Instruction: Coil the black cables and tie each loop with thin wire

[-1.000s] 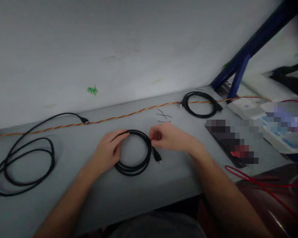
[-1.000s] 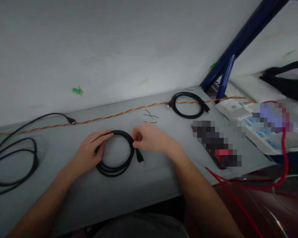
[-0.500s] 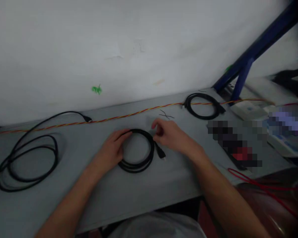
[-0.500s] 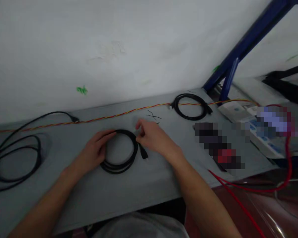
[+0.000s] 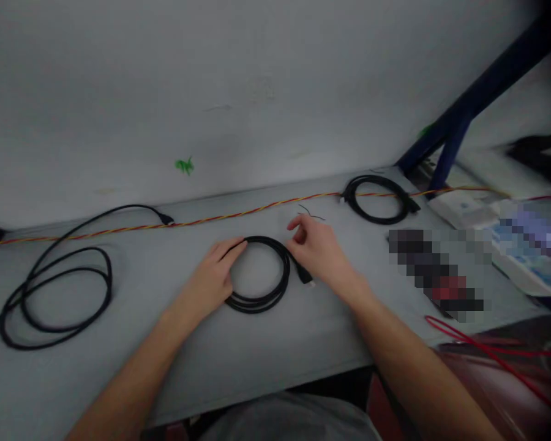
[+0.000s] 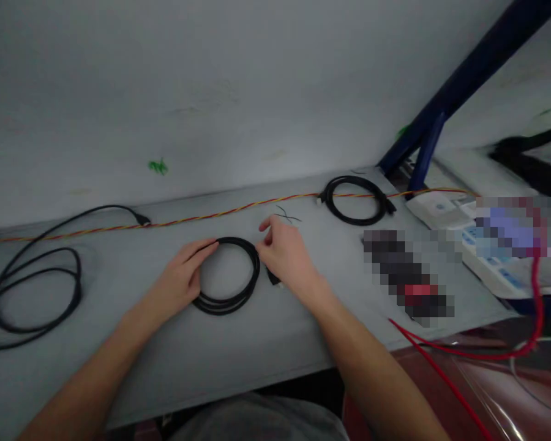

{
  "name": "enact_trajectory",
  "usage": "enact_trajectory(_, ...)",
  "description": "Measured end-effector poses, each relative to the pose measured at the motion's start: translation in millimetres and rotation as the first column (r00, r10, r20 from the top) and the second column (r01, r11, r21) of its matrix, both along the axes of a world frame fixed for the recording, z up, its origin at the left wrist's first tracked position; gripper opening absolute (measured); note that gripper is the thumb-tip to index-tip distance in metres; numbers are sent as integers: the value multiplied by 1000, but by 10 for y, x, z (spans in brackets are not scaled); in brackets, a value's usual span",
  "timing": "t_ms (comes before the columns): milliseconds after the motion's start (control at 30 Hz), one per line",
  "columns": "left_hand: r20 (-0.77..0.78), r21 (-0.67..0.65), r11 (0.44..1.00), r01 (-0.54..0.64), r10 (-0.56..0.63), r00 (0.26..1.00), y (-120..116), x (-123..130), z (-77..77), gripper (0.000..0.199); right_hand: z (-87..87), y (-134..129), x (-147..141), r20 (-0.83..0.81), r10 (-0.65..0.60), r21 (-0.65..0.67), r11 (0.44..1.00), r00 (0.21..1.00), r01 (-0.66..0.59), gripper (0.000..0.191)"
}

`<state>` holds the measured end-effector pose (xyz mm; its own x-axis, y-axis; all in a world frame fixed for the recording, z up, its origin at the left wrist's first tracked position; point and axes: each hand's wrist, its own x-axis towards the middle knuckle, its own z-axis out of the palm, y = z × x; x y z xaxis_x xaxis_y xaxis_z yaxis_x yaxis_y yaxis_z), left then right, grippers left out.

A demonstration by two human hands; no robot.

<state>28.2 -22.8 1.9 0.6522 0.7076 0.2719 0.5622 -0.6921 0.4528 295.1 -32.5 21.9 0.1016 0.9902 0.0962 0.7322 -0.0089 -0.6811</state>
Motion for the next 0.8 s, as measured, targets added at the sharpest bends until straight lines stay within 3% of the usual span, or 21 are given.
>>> enact_trajectory(167,-18,-24,999,41,-42,999,-5,-7,-6,91,-10,75,129,-6,-158,99,982,987,158,24)
enact_trajectory(400,-10,-13,999,32,-32,999,1,-27,-32,93,-9,119,199,-114,-169,221,956,979,191,24)
enact_trajectory(600,4,-39,999,38,-38,999,-6,-23,26,91,2,121,241,-104,-252,350,896,962,273,24)
enact_trajectory(800,32,-38,999,35,-34,999,8,-26,35,75,-23,129,160,-243,-124,227,957,962,180,24)
